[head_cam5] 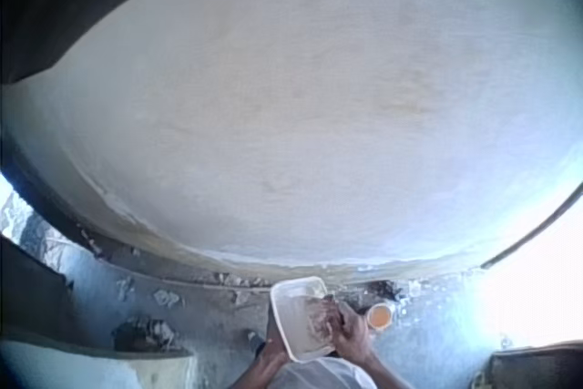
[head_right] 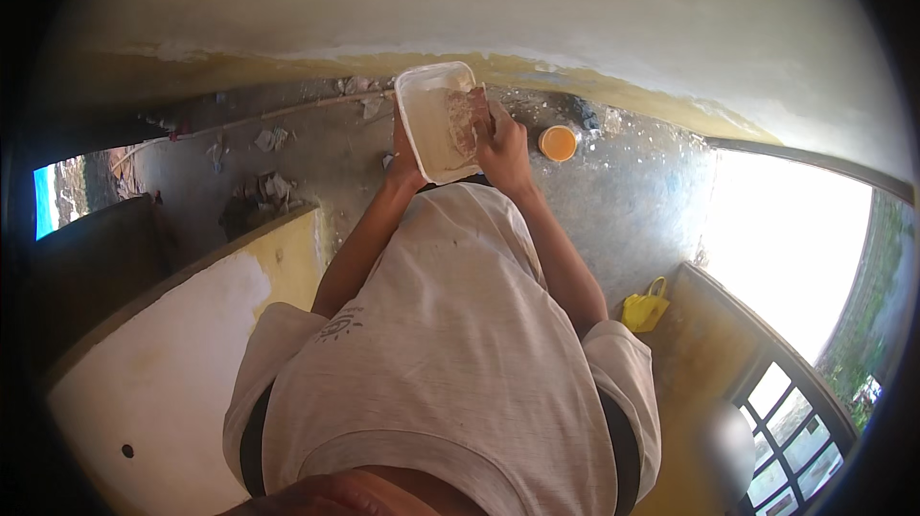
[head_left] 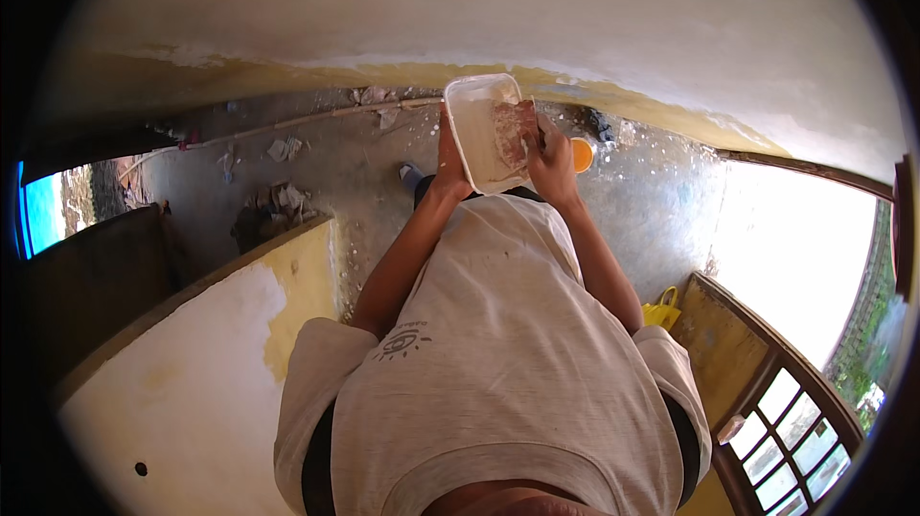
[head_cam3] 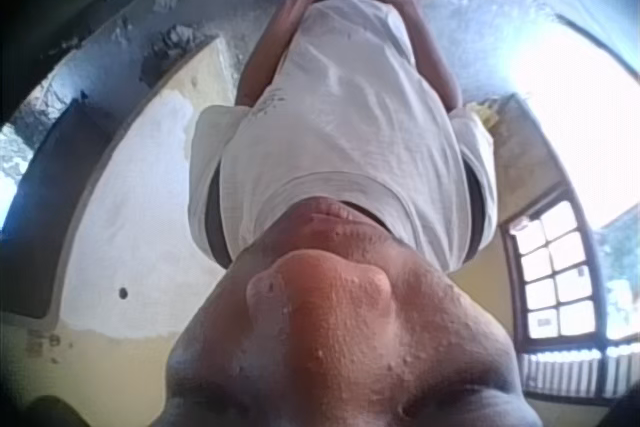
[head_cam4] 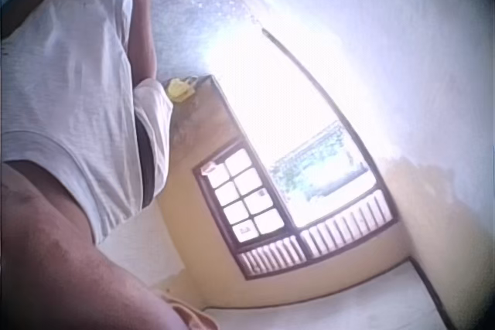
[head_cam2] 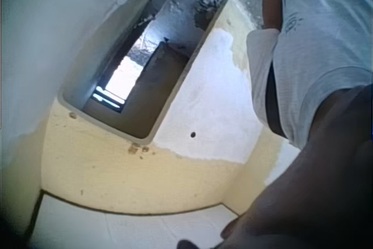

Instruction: The person uses a scraper to apply plaster or wall putty from a plastic container onto a damaged section of a wall, smoothing it out with repeated strokes.

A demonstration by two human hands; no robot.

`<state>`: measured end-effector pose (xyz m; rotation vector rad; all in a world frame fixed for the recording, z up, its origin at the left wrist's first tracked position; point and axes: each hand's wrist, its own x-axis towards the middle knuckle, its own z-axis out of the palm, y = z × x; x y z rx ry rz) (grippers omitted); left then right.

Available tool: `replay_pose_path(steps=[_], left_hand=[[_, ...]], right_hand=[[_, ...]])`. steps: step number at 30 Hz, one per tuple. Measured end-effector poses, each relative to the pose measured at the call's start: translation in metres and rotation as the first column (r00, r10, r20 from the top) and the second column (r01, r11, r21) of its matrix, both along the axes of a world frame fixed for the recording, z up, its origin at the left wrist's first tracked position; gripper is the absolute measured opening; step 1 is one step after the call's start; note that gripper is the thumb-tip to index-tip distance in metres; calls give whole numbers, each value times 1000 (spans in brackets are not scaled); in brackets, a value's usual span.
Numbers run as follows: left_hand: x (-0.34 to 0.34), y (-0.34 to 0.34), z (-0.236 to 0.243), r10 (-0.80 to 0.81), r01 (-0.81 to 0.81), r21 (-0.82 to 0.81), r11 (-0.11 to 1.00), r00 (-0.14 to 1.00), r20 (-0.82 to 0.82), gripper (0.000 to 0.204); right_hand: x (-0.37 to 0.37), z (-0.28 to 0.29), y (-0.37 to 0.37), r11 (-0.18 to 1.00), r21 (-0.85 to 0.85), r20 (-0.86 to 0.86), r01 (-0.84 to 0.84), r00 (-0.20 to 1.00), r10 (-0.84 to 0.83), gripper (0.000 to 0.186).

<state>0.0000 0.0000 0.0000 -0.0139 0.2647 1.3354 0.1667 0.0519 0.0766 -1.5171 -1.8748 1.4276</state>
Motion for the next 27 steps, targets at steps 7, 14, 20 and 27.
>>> replay_pose_path(steps=[7,14,20,27], left_hand=[[9,0,36,34,-37,-22,999,989,-144,90],[-2,-5,17,72,-66,37,997,975,-210,77],[-14,18,27,50,-43,57,997,990,-134,75],[-25,10,38,84,-72,65,995,973,-216,80]], right_hand=[[15,-20,-5,959,139,-361,248,914,-184,14],[5,-11,-18,913,-361,-654,192,646,-394,30],[10,-36,-14,843,-537,-793,-39,364,-488,33],[-1,-20,-12,799,-578,-806,-165,272,-526,35]])
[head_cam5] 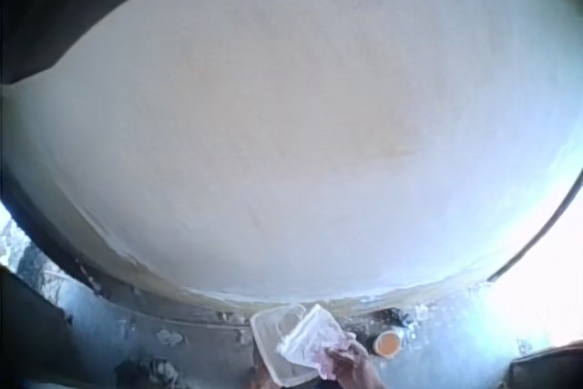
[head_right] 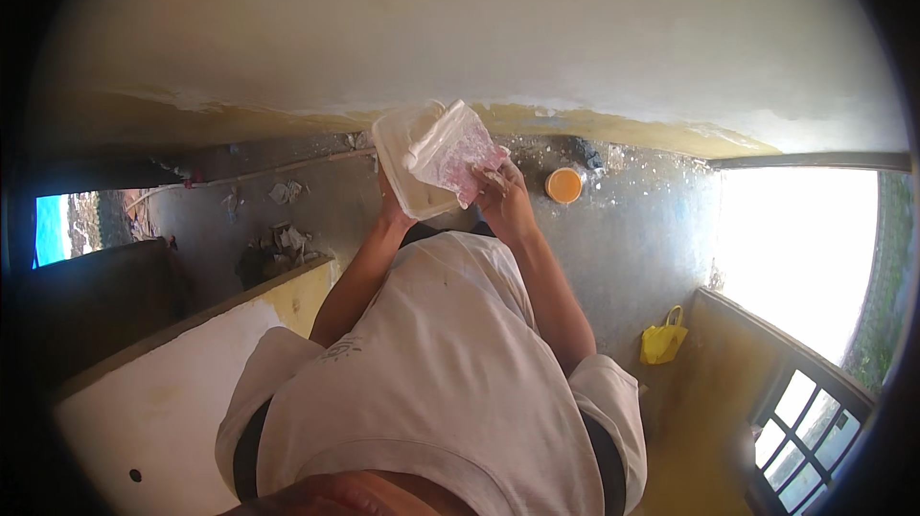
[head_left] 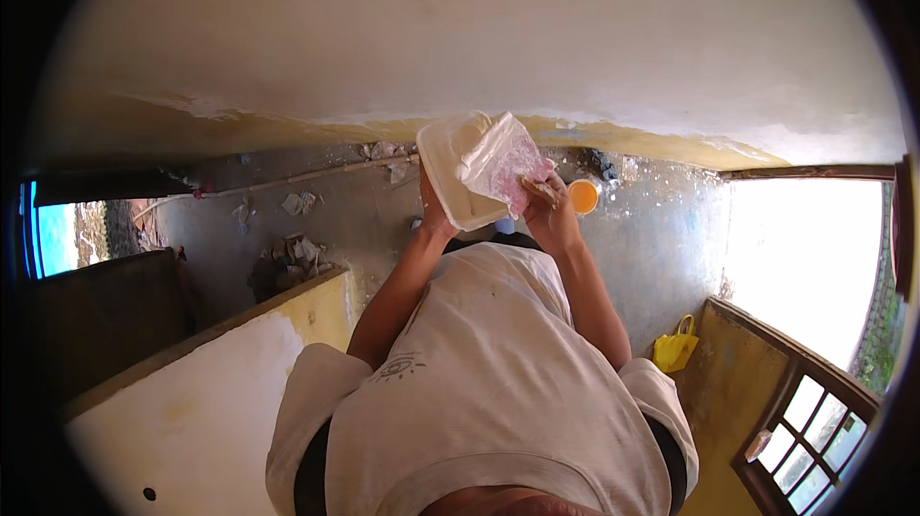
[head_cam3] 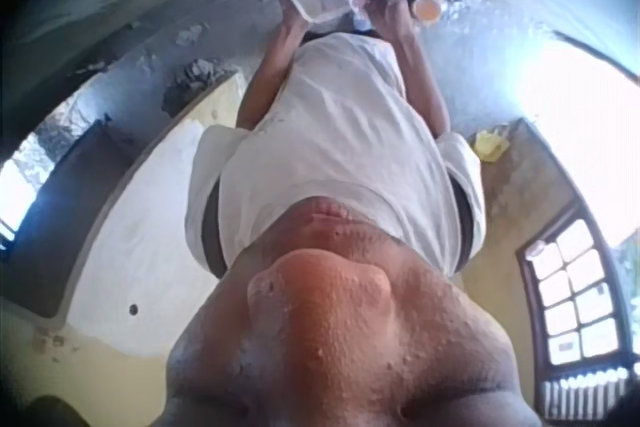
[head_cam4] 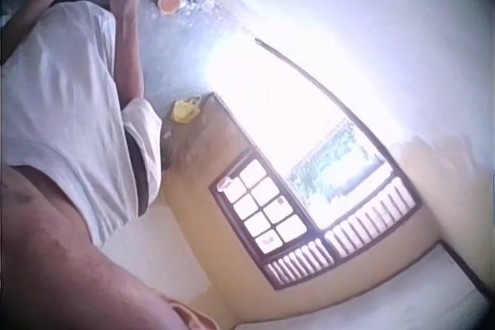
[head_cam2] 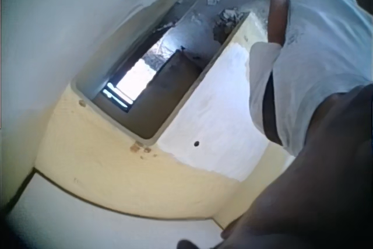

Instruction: The person uses a scraper to apply plaster or wall putty from a plastic container onto a damaged section of a wall, smoothing it out with repeated strokes.

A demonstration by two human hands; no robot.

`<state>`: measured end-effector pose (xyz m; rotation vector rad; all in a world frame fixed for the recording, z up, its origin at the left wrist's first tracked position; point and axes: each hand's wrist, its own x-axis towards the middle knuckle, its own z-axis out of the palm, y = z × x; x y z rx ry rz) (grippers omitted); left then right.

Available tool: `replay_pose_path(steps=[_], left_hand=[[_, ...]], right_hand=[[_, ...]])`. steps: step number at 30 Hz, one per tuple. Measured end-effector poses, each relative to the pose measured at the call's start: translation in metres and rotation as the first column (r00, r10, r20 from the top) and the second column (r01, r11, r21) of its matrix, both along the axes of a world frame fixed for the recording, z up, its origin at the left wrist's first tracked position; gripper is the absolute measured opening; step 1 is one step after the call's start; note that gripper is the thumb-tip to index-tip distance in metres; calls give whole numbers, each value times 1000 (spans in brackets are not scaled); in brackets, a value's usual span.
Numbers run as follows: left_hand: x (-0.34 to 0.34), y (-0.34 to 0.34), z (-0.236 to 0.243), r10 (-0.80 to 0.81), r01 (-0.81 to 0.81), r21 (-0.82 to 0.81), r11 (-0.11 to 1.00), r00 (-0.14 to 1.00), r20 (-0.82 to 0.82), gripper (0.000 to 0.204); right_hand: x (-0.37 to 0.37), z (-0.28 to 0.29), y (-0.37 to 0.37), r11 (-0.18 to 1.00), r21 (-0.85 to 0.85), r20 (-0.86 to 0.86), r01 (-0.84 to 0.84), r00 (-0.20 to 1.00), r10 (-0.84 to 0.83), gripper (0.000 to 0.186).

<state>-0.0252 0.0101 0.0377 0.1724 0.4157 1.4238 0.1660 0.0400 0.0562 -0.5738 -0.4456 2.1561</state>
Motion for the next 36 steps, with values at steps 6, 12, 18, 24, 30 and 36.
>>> replay_pose_path(steps=[6,12,18,24,30,36], left_hand=[[-23,-35,-1,66,-66,14,998,998,-23,73],[-71,-19,17,93,-91,221,971,996,-2,68],[-150,-50,37,163,-167,36,985,983,82,67],[-210,-80,45,108,-112,63,992,992,64,61],[-283,-137,22,211,-211,73,975,977,12,64],[-321,-175,0,253,-255,151,955,967,34,66]], right_hand=[[-24,12,-18,998,13,75,64,995,-65,36],[-66,75,-1,964,134,-61,230,973,-223,33],[-142,161,14,887,292,-67,358,933,-355,15],[-171,259,53,547,676,-52,494,772,-633,31],[-231,418,74,119,992,118,46,13,-993,33],[-329,505,144,-173,932,-266,-319,-273,-925,31]])
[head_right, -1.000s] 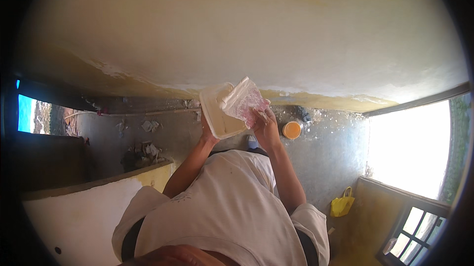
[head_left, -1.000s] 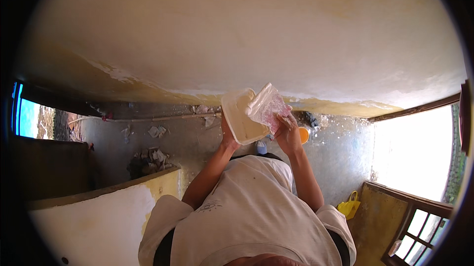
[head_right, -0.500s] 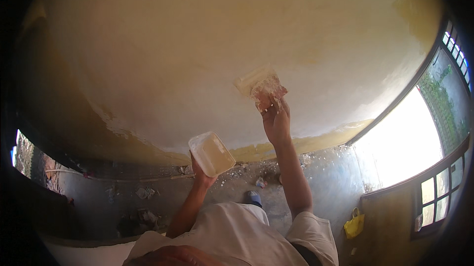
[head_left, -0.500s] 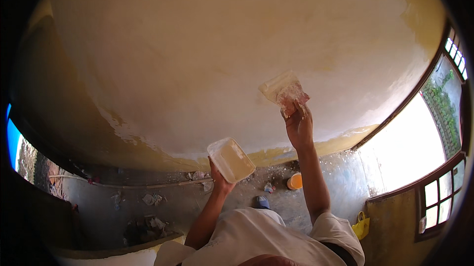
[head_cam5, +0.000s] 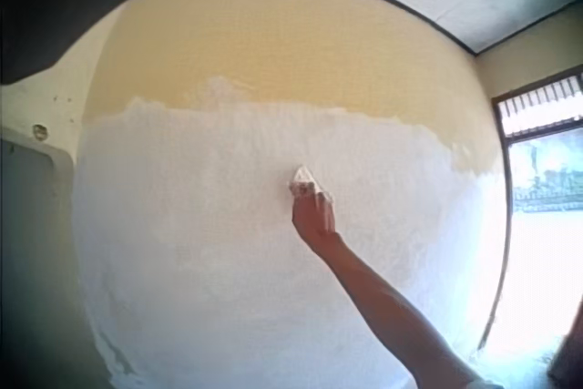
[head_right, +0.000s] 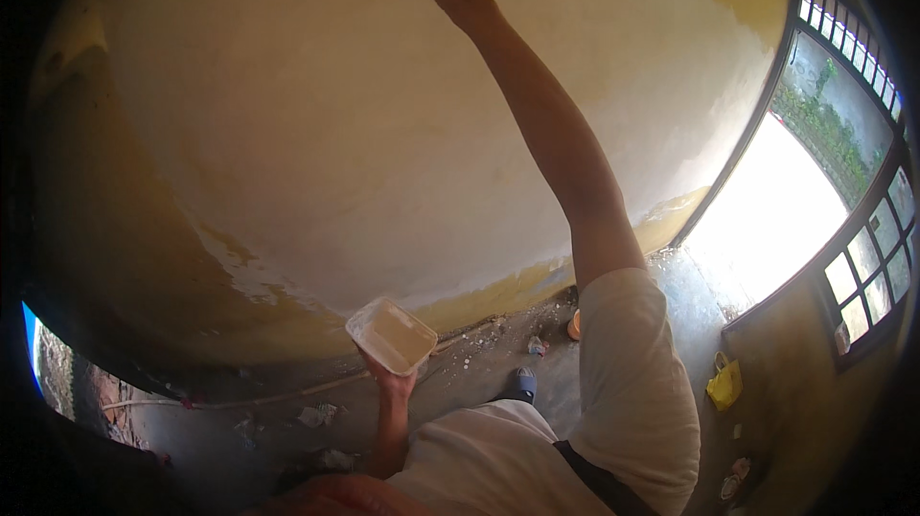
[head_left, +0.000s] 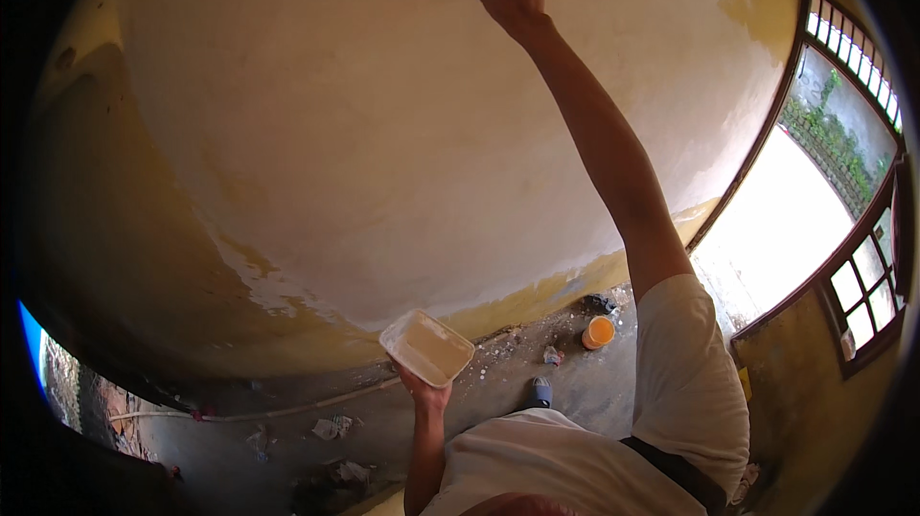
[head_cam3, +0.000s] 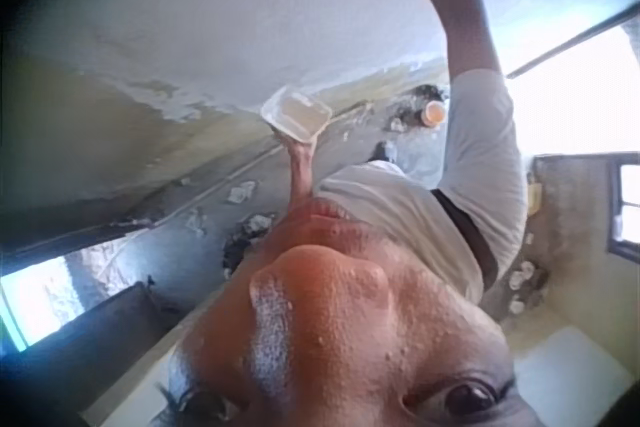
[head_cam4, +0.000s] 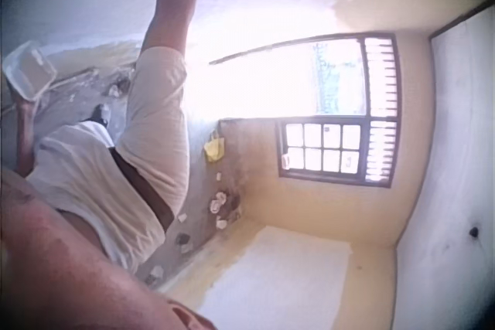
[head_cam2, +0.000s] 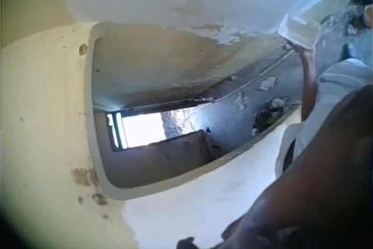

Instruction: The person uses a scraper to apply plaster or wall putty from a plastic container onto a damaged section of a wall, smoothing it out with repeated strokes.

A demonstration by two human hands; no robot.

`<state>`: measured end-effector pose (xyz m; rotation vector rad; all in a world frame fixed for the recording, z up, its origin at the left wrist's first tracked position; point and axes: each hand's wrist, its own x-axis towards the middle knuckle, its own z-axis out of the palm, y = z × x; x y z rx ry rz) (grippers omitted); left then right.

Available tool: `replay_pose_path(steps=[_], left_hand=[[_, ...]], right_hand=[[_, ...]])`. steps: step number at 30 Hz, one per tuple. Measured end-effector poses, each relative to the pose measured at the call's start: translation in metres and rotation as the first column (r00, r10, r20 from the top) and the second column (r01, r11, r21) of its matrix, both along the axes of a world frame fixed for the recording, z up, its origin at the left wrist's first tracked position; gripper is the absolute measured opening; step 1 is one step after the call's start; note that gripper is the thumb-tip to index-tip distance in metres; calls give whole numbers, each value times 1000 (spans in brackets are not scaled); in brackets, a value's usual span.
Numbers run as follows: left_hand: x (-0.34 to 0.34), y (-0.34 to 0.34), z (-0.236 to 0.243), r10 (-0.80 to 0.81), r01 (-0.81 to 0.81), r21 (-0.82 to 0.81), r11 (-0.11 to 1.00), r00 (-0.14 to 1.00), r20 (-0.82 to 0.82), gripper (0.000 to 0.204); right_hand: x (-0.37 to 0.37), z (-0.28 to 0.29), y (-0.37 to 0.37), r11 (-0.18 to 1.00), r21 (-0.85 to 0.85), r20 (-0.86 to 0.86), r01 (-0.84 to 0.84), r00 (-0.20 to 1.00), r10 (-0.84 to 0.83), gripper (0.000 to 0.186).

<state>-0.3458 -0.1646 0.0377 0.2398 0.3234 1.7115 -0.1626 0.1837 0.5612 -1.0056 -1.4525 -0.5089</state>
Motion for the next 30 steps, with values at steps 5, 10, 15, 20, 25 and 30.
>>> replay_pose_path(steps=[5,10,15,20,25,30], left_hand=[[-26,-14,-3,72,-71,27,997,997,-39,69],[-40,-15,-2,82,-82,-2,997,996,-35,69],[-39,-18,-8,14,-14,-15,1000,1000,27,64],[-35,-19,0,-12,12,-27,1000,1000,13,62],[-40,-19,-10,-13,13,-11,1000,1000,-23,61],[-51,-27,-8,25,-25,-8,1000,999,21,63]], right_hand=[[-143,-85,-42,944,314,569,98,777,-270,43],[-142,-104,-77,987,69,472,-146,876,97,34],[-38,-69,-72,968,175,44,-181,983,176,27],[76,-12,-30,972,149,-137,182,977,-162,28],[25,-1,3,965,-107,108,238,968,-227,32],[-134,-9,-32,999,40,141,-31,990,25,40]])
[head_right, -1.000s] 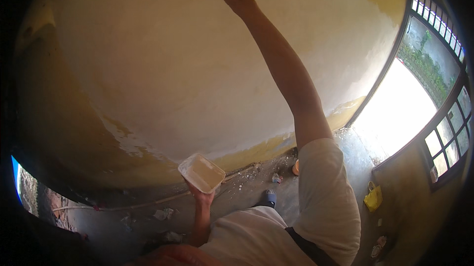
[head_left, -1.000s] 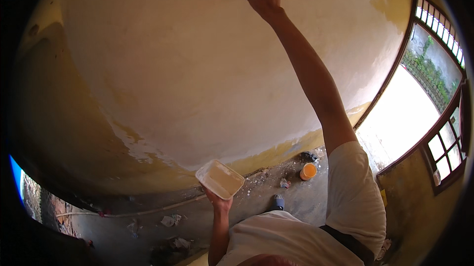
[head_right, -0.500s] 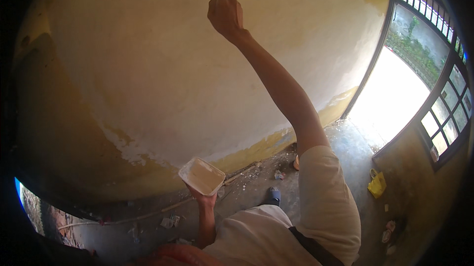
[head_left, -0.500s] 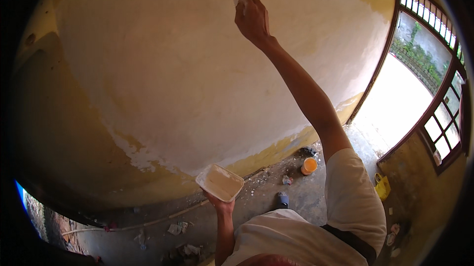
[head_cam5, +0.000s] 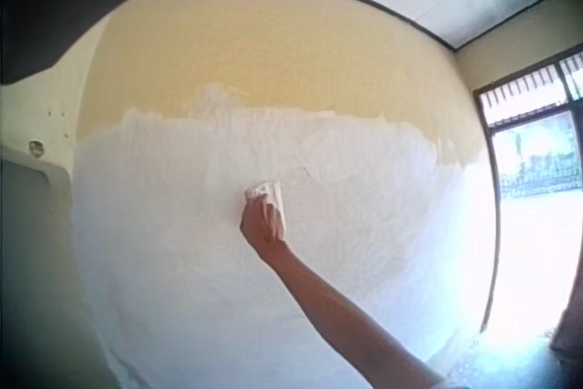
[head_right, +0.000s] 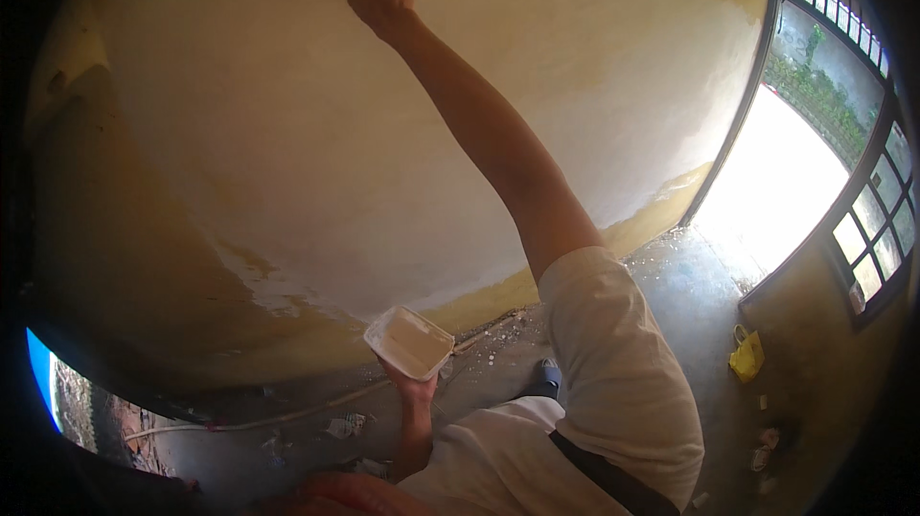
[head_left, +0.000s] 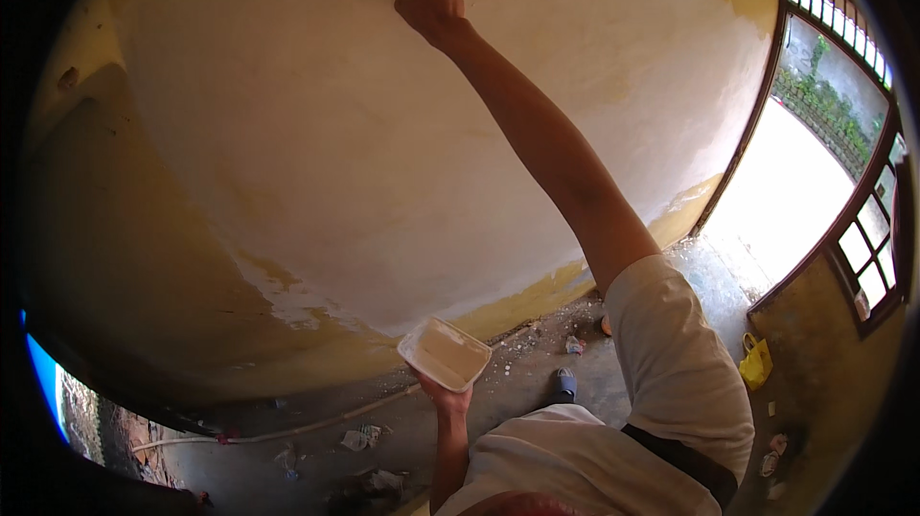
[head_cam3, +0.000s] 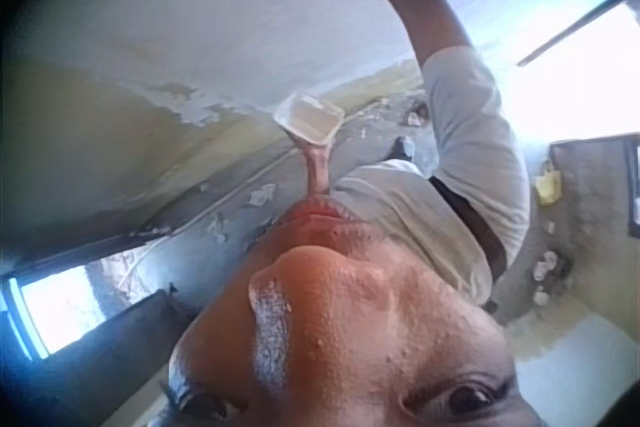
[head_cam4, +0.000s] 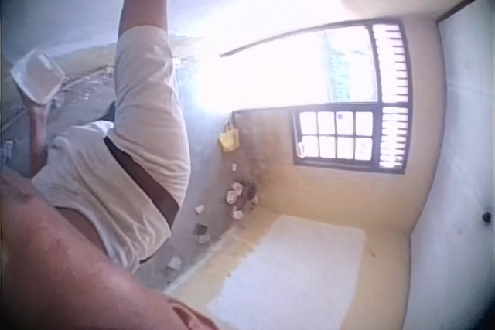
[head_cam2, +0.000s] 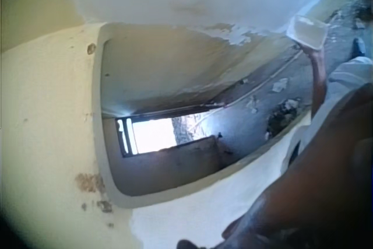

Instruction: The person uses a scraper to apply plaster or wall putty from a plastic container onto a damaged section of a wall, smoothing it out with repeated strokes.

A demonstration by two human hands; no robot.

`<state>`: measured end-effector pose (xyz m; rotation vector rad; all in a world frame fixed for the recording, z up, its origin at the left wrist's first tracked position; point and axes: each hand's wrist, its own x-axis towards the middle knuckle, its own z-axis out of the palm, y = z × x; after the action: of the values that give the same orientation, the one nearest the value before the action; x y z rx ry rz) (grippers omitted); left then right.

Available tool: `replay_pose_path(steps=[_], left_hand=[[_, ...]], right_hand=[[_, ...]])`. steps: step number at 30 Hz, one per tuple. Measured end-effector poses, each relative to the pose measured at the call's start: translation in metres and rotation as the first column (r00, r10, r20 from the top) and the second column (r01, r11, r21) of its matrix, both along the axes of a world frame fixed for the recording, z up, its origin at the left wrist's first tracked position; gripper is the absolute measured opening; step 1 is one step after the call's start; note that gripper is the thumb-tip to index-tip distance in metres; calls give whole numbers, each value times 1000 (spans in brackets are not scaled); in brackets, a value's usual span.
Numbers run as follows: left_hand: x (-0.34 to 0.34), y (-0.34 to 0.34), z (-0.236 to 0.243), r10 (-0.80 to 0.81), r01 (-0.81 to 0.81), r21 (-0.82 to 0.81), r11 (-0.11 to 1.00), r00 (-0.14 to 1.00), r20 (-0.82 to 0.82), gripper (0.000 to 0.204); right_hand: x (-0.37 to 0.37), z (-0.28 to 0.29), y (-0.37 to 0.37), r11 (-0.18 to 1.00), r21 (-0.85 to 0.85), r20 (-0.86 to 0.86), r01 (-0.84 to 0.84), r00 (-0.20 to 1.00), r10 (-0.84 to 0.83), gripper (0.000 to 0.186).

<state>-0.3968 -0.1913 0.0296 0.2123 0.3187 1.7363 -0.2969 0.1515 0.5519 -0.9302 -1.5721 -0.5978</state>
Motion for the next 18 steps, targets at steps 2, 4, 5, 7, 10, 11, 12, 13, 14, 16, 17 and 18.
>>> replay_pose_path(steps=[2,4,5,7,10,11,12,13,14,16,17,18], left_hand=[[1,0,0,16,-16,17,1000,1000,-18,63],[10,-2,-3,7,-6,19,1000,1000,-30,64],[9,-2,-4,15,-15,-5,1000,1000,-26,64],[4,-5,-9,39,-40,-30,999,999,-22,64],[5,-6,-9,45,-45,6,999,999,-4,65],[7,-7,-6,44,-44,0,999,999,-19,65],[10,-6,0,36,-36,0,999,999,-35,66],[13,-4,2,22,-22,4,1000,999,-34,66],[14,-3,3,4,-4,2,1000,1000,-28,65],[18,-2,1,-21,21,0,1000,1000,-21,64],[19,-2,-2,-40,40,-4,999,999,3,63],[19,-3,-4,-54,55,-7,998,998,28,62]], right_hand=[[-54,-9,-25,998,34,167,-54,985,47,39],[-75,-27,-28,995,82,391,-53,920,16,42],[-84,-37,-35,992,42,351,-115,932,93,42],[-90,-47,-55,984,12,364,-180,917,163,40],[-60,-59,-67,967,-46,284,-251,925,254,38],[-44,-64,-67,947,-56,193,-318,927,322,36],[-21,-63,-63,942,52,121,-331,939,323,29],[8,-60,-53,936,156,79,-316,948,307,22],[35,-58,-48,949,187,-6,-255,965,261,21],[98,-51,-24,984,140,-181,-108,975,133,37],[132,-45,-14,985,170,-211,-23,976,59,34],[157,-41,-9,980,190,-283,54,959,2,28]])
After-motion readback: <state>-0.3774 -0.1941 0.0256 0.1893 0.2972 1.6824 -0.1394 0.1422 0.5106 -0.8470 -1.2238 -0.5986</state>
